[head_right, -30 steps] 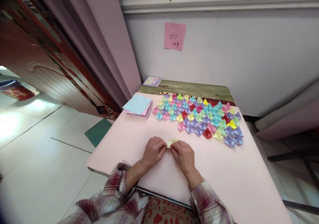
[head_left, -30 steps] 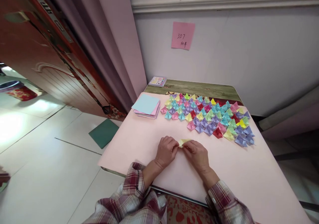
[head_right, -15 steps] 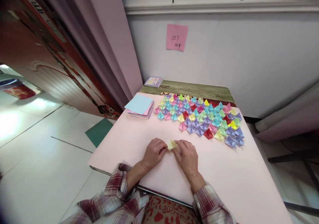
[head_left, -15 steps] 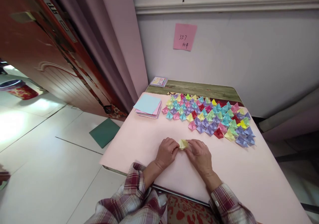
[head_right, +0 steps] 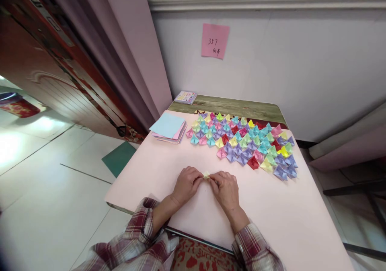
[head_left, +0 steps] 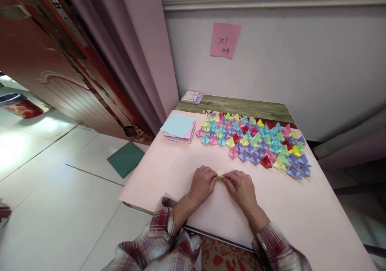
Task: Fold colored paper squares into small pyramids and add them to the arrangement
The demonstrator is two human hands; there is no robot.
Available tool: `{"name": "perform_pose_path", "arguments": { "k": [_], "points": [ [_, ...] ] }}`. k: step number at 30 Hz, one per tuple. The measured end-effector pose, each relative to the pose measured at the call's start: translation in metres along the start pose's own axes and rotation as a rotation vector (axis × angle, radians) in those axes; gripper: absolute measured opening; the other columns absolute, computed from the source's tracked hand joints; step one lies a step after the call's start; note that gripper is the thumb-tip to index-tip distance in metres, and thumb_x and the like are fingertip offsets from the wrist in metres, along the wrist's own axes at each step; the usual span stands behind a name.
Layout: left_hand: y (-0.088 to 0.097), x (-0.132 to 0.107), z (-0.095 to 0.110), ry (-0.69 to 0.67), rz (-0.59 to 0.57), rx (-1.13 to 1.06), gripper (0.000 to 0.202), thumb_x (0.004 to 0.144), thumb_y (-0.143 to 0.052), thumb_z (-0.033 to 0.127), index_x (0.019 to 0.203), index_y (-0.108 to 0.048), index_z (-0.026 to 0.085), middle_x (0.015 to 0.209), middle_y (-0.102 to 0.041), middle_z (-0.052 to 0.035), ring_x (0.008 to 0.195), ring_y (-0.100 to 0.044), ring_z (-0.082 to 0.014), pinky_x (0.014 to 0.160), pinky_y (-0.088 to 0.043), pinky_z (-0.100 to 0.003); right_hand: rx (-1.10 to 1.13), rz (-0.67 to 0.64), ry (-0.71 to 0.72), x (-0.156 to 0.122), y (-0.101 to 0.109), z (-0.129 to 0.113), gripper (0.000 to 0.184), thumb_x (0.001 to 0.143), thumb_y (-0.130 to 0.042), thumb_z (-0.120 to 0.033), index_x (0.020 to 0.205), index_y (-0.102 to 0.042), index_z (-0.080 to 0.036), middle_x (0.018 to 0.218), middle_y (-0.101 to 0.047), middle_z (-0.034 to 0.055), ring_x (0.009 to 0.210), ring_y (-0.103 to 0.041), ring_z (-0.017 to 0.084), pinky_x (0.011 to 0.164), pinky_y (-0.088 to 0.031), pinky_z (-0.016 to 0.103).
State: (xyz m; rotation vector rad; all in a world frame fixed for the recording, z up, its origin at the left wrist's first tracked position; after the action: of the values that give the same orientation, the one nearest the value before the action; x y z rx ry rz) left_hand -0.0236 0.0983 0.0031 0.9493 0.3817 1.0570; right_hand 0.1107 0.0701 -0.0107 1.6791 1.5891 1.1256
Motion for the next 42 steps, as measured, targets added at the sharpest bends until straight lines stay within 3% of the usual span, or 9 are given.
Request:
{"name": "perform_pose_path", "arguments": {
  "k": [4,10,14,20,25,29,33,38,42],
  "points": [
    [0.001,0.009,-0.007,0.124,-0.03,-0.01,0.008,0.084,-0.057,0.016,0.082,-0.063,0.02,0.08,-0.066,-0.0028,0.081,-0.056,-0.0195,0.076,-0.041,-0.032,0.021,-0.014,-0.124,0.007,0.004,0.004,0.013,0.089,-0.059,-0.033,0.089,-0.067,-0.023,0.076,-0.07,0.0001,0.076,-0.061,0.018,0.076,-0.035,0.03],
    [0.001,0.015,-0.013,0.248,-0.071,-0.004,0.008,0.081,-0.057,0.015,0.076,-0.062,0.02,0.08,-0.066,-0.0024,0.081,-0.058,-0.0188,0.07,-0.041,-0.028,0.053,-0.076,-0.198,0.016,0.006,0.004,0.015,0.085,-0.059,-0.033,0.074,-0.065,-0.025,0.07,-0.068,-0.0016,0.072,-0.061,0.018,0.067,-0.035,0.028],
    [-0.003,0.019,-0.019,0.308,-0.139,0.02,0.006,0.08,-0.057,0.017,0.079,-0.062,0.021,0.081,-0.067,-0.0021,0.077,-0.06,-0.0181,0.066,-0.04,-0.027,0.022,-0.162,-0.345,0.02,0.004,0.01,0.007,0.081,-0.062,-0.032,0.077,-0.066,-0.026,0.072,-0.069,-0.0019,0.071,-0.063,0.018,0.057,-0.032,0.025],
    [-0.005,0.027,-0.024,0.342,-0.218,0.044,0.009,0.075,-0.058,0.015,0.076,-0.064,0.021,0.08,-0.068,-0.0018,0.073,-0.061,-0.0184,0.062,-0.038,-0.027,-0.166,-0.352,-0.395,0.04,-0.002,0.003,0.009,0.075,-0.064,-0.029,0.082,-0.068,-0.025,0.086,-0.073,0.0047,0.083,-0.067,0.023,0.063,-0.037,0.029],
    [-0.001,0.025,-0.019,0.308,-0.197,0.038,0.012,0.075,-0.055,0.014,0.079,-0.064,0.021,0.081,-0.067,-0.0022,0.077,-0.06,-0.0183,0.065,-0.039,-0.027,-0.169,-0.4,-0.411,0.058,-0.005,-0.001,0.019,0.063,-0.075,-0.027,0.081,-0.072,-0.022,0.088,-0.074,0.0093,0.086,-0.069,0.026,0.067,-0.041,0.03],
    [0.003,0.017,-0.015,0.247,-0.125,-0.028,0.012,0.077,-0.054,0.014,0.083,-0.063,0.019,0.082,-0.065,-0.003,0.081,-0.058,-0.0187,0.071,-0.04,-0.027,-0.113,-0.391,-0.411,0.055,-0.007,-0.003,0.017,0.06,-0.076,-0.025,0.077,-0.072,-0.021,0.085,-0.074,0.0092,0.083,-0.068,0.026,0.066,-0.041,0.029],
    [0.004,0.016,-0.016,0.212,-0.114,-0.119,0.013,0.079,-0.057,0.019,0.088,-0.066,0.019,0.082,-0.062,-0.0034,0.082,-0.057,-0.0193,0.073,-0.041,-0.028,0.019,-0.318,-0.399,0.042,0.001,-0.005,0.007,0.069,-0.072,-0.029,0.073,-0.071,-0.024,0.08,-0.074,0.0031,0.077,-0.067,0.02,0.061,-0.039,0.026],
    [0.002,0.022,-0.012,0.225,-0.206,-0.427,0.02,0.077,-0.065,0.037,0.075,-0.067,0.017,0.075,-0.06,-0.002,0.07,-0.054,-0.0164,0.063,-0.039,-0.026,0.266,-0.219,-0.393,0.022,0.021,-0.001,0.015,0.076,-0.07,-0.037,0.072,-0.069,-0.023,0.07,-0.071,-0.0025,0.065,-0.063,0.013,0.055,-0.037,0.02],
    [-0.001,0.021,0.009,0.267,-0.343,-0.593,0.028,0.077,-0.064,0.041,0.068,-0.063,0.015,0.062,-0.056,0.0014,0.059,-0.047,-0.0129,0.057,-0.034,-0.024,0.598,-0.125,-0.35,0.011,0.04,0.002,0.012,0.072,-0.073,-0.032,0.075,-0.07,-0.021,0.066,-0.07,-0.0017,0.06,-0.061,0.013,0.055,-0.039,0.021]
  ]
}}
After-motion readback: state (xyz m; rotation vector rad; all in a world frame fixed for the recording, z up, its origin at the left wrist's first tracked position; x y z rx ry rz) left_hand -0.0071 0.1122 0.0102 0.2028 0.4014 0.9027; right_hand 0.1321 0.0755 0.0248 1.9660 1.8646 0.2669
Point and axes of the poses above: each hand's wrist, its own x-axis towards the middle knuckle, its own y-axis out of the back of the hand, z = x × y, the point moved 9 cm from there along x, towards the middle knuckle
